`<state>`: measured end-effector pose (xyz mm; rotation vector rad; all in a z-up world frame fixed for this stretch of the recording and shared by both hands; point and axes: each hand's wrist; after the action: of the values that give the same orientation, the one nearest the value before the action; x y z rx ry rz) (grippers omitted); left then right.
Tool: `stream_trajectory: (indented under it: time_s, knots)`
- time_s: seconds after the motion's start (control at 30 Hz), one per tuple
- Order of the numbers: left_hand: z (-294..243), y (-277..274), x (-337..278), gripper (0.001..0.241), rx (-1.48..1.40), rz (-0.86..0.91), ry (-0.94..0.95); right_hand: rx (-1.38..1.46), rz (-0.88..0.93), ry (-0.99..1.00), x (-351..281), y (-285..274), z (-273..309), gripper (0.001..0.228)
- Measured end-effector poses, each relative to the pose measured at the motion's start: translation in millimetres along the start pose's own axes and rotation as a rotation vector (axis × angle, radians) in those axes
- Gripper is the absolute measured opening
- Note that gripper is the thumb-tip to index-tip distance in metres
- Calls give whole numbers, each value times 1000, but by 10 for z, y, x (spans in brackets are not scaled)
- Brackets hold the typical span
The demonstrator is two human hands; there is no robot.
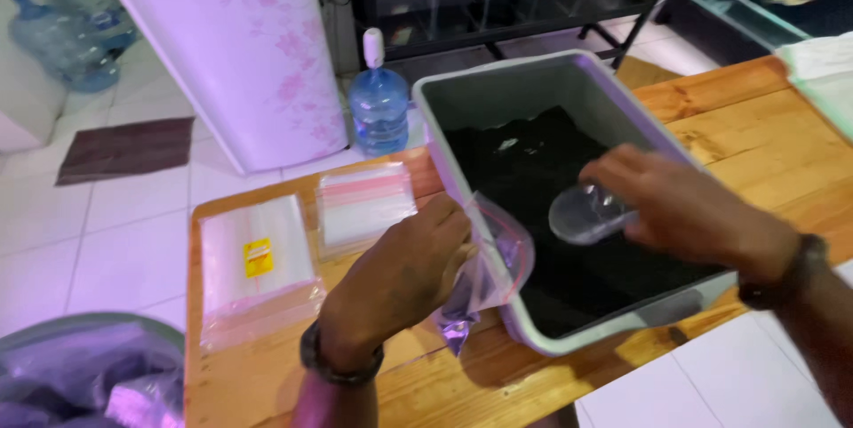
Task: The person fills small plastic bags with a black granular substrate from a large bin using a small plastic cup and then seals the bags.
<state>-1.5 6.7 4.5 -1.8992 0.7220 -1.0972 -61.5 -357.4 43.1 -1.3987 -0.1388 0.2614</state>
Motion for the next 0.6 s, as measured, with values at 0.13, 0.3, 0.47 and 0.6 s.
stream_trajectory:
  time_s: [0.13, 0.3, 0.47, 0.6]
  knots:
    - [-11, 18, 25, 5, -2, 16, -8, -245, 150, 134, -73, 458, -261, 63]
    - [13, 65, 31, 5, -36, 27, -20, -301, 233, 110, 59, 962, -501, 31]
    - [35, 63, 46, 7, -7, 65, -59, -160, 325, 69, 177, 960, -383, 31]
    - [55, 110, 17, 5, -6, 75, -65, -62, 345, -51, 245, 1044, -422, 34]
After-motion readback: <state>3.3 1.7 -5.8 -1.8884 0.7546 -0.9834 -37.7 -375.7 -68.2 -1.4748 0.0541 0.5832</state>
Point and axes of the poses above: each hand's wrist, its own x-axis towards the middle knuckle, its own y-axis out of the palm, z = x × y, and after that the axes turned 12 degrees about x, right-handed
